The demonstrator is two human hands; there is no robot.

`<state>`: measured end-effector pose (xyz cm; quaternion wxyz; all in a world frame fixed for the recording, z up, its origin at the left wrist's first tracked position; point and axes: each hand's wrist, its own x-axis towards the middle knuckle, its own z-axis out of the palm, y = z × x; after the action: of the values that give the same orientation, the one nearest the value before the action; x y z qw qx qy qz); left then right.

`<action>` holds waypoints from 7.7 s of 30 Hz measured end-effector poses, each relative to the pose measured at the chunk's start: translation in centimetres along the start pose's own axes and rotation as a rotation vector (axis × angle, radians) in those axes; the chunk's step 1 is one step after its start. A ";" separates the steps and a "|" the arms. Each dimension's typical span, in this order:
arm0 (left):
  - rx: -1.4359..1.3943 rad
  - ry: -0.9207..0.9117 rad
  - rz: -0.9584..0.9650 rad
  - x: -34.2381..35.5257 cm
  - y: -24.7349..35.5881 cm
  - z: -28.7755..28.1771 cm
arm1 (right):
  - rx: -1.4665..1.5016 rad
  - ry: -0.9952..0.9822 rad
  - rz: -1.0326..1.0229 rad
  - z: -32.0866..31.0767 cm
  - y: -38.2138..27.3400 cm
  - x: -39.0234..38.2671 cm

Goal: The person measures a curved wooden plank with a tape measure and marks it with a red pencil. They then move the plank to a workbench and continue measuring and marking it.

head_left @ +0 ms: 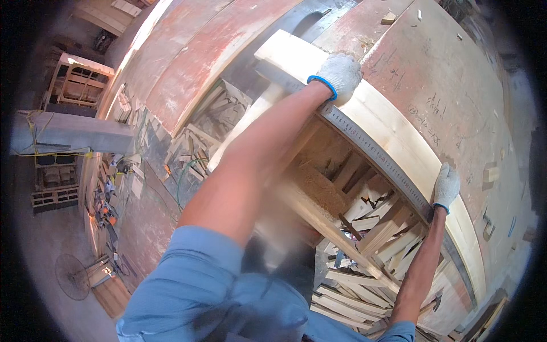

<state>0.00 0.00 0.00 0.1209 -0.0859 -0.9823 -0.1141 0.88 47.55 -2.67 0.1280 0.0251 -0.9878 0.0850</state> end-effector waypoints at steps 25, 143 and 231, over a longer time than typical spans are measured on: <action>-0.010 -0.036 0.067 -1.8 0.7 0.2 | -0.029 0.050 -0.147 -0.6 1.1 -2.5; -0.114 0.310 0.348 -4.6 -0.3 -1.2 | 0.059 0.197 -0.113 -1.5 -2.1 -8.7; -0.159 0.201 0.183 1.2 -1.0 0.3 | 0.030 -0.003 -0.054 -1.7 2.9 5.7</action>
<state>-1.41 -0.76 -0.17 0.2211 -0.1726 -0.9413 -0.1879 -4.45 50.55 -0.09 0.1286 0.0539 -0.9855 0.0964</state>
